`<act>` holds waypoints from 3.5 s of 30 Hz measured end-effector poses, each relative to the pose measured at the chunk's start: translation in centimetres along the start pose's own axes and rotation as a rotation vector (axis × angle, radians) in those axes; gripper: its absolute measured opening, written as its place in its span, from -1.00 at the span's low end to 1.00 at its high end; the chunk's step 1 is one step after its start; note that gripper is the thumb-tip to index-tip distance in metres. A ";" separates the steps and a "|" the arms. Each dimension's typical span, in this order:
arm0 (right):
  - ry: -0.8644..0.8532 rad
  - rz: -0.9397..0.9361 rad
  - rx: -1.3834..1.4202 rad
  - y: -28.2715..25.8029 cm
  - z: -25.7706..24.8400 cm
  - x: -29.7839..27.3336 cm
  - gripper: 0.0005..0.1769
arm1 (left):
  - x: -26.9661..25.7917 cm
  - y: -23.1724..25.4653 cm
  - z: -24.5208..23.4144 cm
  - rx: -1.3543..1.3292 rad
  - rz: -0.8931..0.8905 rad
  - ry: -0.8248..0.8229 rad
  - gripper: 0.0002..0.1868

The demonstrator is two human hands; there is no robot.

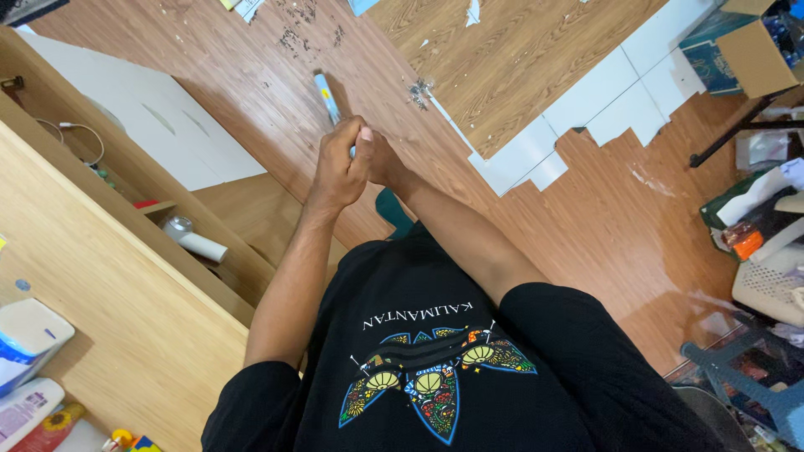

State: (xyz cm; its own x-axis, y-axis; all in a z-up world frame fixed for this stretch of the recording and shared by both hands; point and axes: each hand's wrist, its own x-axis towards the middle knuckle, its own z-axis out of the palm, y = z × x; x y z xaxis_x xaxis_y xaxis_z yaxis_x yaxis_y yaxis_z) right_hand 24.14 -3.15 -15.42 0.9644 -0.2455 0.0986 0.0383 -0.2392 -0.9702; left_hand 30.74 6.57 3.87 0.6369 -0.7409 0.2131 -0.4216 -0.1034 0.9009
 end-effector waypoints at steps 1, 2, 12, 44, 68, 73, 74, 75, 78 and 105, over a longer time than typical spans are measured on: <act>-0.030 0.046 -0.042 -0.6 -0.3 0.0 -0.61 | 0.1 0.5 -0.2 0.015 -0.002 0.004 -0.65; -0.058 0.093 -0.083 -1.4 -0.5 0.1 -0.61 | 0.1 1.0 -0.6 0.029 -0.003 0.004 -0.64; -0.021 0.198 -0.571 -11.3 -9.6 -4.3 -0.70 | -0.4 2.8 1.1 -0.652 -0.149 -0.058 -0.53; -0.149 0.045 -0.061 2.9 -6.7 5.4 -0.87 | 3.2 -4.9 7.2 -0.334 -0.459 0.493 -0.81; -1.248 -0.567 -0.267 -6.8 3.5 13.1 -0.75 | -3.9 2.0 -4.0 -0.102 0.018 1.149 -0.54; -1.476 -0.554 -0.265 -2.9 8.6 13.3 -0.70 | -6.5 -0.4 -3.3 0.084 -0.210 1.134 -0.51; -1.506 -0.545 -0.276 -2.5 9.3 13.5 -0.76 | -6.5 -0.7 -3.1 0.156 -0.266 1.125 -0.52; -1.535 -0.537 -0.287 -2.3 10.1 13.8 -0.82 | -6.3 -1.1 -3.0 0.199 -0.288 1.138 -0.53; -1.593 -0.610 -0.176 -2.0 12.2 16.3 -0.77 | -5.3 -2.2 -3.2 0.247 -0.360 1.168 -0.60; -1.412 -1.166 -0.447 -5.0 15.8 43.2 -0.67 | 8.3 -11.3 -11.3 0.011 -0.422 1.474 -0.62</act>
State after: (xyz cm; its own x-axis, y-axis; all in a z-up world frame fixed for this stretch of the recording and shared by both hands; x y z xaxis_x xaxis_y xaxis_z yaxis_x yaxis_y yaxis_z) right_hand 69.71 2.29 -9.78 -0.0042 0.9925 0.1219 0.9078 0.0549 -0.4158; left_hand 48.11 9.11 -0.24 0.7580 0.6390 0.1305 -0.0519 -0.1404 0.9887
